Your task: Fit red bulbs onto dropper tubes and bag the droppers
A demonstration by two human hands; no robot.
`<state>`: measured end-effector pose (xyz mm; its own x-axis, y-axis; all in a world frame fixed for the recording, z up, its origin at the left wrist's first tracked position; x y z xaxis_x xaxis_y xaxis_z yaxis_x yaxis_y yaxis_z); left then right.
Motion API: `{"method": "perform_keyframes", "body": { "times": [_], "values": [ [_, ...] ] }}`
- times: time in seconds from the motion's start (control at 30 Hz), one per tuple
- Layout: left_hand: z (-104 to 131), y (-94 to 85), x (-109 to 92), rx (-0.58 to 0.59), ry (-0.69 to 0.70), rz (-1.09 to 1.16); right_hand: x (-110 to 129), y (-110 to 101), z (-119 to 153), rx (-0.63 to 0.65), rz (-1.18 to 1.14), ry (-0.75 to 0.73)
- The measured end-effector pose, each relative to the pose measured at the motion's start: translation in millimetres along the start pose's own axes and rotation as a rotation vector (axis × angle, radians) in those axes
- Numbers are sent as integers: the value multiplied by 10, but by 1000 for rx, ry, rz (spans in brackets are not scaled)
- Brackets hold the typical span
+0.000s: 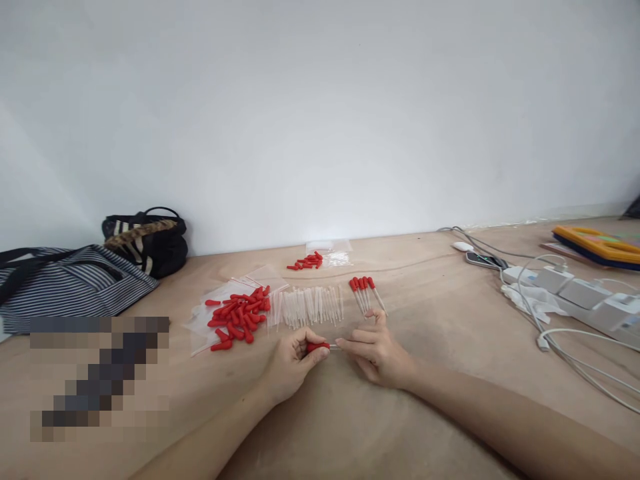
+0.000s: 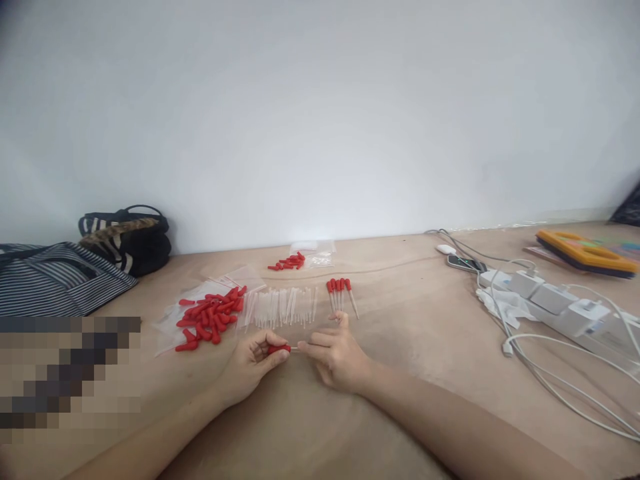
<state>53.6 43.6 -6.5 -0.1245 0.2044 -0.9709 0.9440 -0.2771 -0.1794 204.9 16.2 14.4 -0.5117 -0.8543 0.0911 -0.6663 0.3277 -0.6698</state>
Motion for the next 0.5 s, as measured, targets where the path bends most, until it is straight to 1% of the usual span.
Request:
{"method": "perform_keyframes", "body": {
  "times": [0.13, 0.37, 0.5],
  "values": [
    [1, 9, 24, 18, -1, -6, 6, -2, 1, -3, -2, -11],
    [7, 45, 54, 71, 48, -82, 31, 36, -31, 107, 3, 14],
    [7, 48, 29, 74, 65, -121, 13, 59, -44, 109, -16, 19]
  ]
}}
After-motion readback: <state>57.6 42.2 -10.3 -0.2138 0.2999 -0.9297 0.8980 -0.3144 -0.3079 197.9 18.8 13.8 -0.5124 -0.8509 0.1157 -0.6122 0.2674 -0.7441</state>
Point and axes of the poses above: each hand's wrist, its own z-axis away from the middle knuckle, its own y-axis out of the palm, x = y × z, the point moved 5 cm from there along -z, towards the middle knuckle, and after that the axes turned 2 degrees about y, right-handed, at the moved point
